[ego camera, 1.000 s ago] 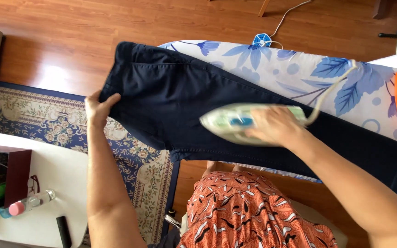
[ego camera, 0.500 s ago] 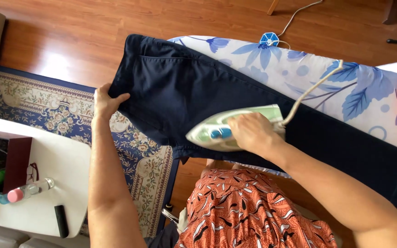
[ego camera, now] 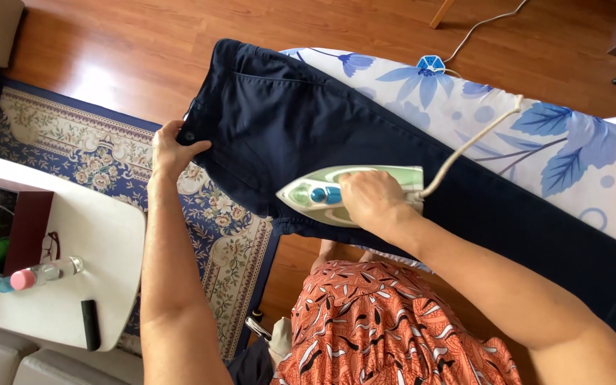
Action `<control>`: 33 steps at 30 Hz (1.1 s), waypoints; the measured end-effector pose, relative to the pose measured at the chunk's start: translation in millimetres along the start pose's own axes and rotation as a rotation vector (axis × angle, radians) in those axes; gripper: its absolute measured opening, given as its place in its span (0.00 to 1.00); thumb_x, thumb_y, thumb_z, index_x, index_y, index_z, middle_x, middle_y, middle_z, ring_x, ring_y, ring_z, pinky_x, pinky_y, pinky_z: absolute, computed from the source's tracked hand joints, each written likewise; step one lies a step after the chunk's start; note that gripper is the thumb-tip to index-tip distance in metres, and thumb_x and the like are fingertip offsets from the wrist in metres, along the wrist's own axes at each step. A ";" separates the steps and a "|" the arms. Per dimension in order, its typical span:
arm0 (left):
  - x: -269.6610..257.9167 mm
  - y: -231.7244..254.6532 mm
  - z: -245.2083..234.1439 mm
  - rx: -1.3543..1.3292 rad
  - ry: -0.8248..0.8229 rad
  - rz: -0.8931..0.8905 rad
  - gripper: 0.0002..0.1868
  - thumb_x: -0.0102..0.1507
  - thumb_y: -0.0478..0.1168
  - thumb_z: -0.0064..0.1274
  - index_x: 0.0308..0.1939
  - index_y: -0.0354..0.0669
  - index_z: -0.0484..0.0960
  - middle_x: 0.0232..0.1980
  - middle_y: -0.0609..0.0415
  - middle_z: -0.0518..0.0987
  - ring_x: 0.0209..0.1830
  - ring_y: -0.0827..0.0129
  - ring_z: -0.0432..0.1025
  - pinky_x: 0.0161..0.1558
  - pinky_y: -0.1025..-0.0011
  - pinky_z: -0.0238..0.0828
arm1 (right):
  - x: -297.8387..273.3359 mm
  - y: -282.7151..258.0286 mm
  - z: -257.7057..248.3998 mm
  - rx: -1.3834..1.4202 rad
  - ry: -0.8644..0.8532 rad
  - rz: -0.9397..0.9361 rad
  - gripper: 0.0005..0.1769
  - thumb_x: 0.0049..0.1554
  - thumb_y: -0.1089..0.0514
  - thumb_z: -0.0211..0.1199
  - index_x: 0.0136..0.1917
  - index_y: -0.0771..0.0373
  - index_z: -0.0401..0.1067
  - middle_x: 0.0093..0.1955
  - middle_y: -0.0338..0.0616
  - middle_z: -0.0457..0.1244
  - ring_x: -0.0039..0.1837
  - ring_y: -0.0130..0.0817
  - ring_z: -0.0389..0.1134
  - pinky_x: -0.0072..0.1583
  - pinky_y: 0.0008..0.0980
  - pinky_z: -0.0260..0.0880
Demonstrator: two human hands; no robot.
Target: The person irons a pair of dark blue trousers on an ironing board. They repeatedly reposition and flip the trousers to iron different sections, including the legs and waistband, using a handheld electric iron.
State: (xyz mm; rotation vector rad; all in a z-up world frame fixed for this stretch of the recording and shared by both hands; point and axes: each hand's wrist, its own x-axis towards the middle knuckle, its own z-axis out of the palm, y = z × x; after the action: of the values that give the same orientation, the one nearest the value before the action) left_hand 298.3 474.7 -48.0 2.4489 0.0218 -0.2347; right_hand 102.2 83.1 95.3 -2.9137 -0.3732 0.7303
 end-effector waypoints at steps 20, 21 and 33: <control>-0.1 -8.5 24.1 0.005 0.230 -0.085 0.22 0.55 0.54 0.69 0.49 0.52 0.85 0.40 0.51 0.83 0.43 0.53 0.78 0.43 0.58 0.76 | -35.7 29.5 11.7 0.073 -0.023 0.100 0.11 0.51 0.62 0.56 0.47 0.62 0.74 0.40 0.52 0.71 0.49 0.53 0.74 0.53 0.51 0.74; -2.3 -2.2 23.3 0.003 0.201 -0.107 0.24 0.58 0.59 0.69 0.50 0.52 0.84 0.42 0.50 0.83 0.46 0.52 0.78 0.46 0.56 0.76 | -23.3 24.8 14.8 0.085 0.060 0.033 0.10 0.50 0.61 0.58 0.46 0.61 0.75 0.38 0.50 0.70 0.48 0.53 0.74 0.51 0.50 0.75; 45.2 -44.3 42.9 0.238 0.320 -0.045 0.20 0.61 0.63 0.66 0.45 0.57 0.88 0.37 0.54 0.82 0.43 0.54 0.79 0.49 0.58 0.73 | -114.9 84.5 41.4 0.107 0.000 0.266 0.17 0.47 0.58 0.64 0.52 0.56 0.75 0.40 0.50 0.71 0.48 0.53 0.75 0.52 0.50 0.75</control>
State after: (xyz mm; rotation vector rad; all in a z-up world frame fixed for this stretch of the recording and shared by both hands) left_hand 332.3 480.2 -116.2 2.7005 0.1994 0.1453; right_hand 2.0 -26.5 96.3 -2.8914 0.0557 0.7573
